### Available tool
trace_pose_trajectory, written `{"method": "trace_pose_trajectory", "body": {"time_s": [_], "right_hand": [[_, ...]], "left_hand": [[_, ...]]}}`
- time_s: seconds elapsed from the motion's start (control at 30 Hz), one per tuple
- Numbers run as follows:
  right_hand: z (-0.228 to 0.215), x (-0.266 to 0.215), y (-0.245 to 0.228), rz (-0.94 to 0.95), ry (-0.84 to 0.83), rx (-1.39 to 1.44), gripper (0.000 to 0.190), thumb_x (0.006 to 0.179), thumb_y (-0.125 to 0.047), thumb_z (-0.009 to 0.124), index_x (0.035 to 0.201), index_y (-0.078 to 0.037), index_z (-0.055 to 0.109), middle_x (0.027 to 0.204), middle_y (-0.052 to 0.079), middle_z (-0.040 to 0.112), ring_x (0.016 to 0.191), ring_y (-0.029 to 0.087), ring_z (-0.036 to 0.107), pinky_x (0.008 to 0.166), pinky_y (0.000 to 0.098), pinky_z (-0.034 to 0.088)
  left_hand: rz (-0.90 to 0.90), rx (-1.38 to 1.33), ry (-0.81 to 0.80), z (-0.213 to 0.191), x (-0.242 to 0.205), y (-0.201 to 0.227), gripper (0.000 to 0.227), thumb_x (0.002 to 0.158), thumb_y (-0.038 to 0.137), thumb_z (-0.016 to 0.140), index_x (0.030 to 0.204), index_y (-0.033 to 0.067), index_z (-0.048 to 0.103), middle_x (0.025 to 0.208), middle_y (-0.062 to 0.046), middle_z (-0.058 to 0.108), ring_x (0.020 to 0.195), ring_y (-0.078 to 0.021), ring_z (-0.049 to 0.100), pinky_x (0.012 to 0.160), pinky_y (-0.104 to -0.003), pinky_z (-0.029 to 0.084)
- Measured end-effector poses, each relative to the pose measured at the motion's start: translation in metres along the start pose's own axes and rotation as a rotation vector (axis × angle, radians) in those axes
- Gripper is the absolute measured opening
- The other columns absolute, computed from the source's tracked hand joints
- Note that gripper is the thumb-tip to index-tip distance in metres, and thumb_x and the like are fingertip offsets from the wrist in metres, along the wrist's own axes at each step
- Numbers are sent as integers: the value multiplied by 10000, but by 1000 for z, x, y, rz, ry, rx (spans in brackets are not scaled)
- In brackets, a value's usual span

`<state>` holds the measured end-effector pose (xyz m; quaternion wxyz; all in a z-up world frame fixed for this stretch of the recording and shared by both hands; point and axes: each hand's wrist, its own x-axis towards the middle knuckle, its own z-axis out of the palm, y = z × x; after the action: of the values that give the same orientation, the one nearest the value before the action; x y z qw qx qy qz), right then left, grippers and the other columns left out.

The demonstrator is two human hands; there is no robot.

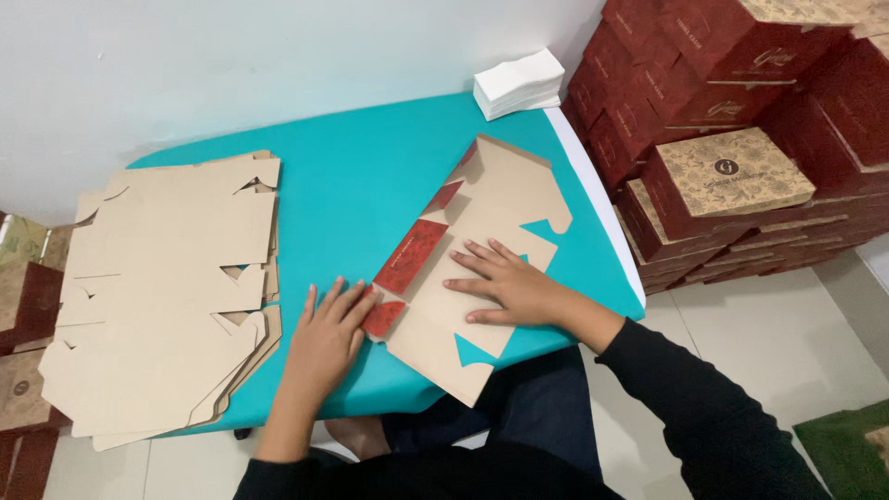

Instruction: The person folds a flat cardboard piece into a box shape, inserts a white tissue paper, and closes the lid. They then place the finished box on a stack of similar boxes.

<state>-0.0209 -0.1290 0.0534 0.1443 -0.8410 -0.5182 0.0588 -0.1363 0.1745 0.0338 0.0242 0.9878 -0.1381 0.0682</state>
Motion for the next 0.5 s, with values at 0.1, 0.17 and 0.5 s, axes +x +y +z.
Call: {"method": "trace_pose_trajectory", "body": {"time_s": [0.1,0.17,0.5], "right_hand": [[13,9,-8,152,-5,-41,579,912,-595,421,1409,-299,400,1535,106,265,1425,360,169,1139,548,104],[14,20,-16,253,-44,-66,600,913,-615,378,1432,-314,358,1543,99,241,1431,357,154,1140,549,104],[13,88,2,586,-4,-266,644,954,-587,298,1450,-187,391,1449,255,355,1350,482,300,1032,615,273]], "left_hand": [[-108,95,0,13,22,-26,551,873,217,465,1420,271,420,1402,11,471,1355,-267,390,1140,-537,219],[-140,91,60,21,37,-36,579,859,223,501,1431,231,410,1396,-17,479,1331,-277,420,1127,-543,246],[-183,-332,219,38,52,-41,484,819,63,510,1295,143,547,1071,-44,612,1130,-276,555,1034,-468,377]]}}
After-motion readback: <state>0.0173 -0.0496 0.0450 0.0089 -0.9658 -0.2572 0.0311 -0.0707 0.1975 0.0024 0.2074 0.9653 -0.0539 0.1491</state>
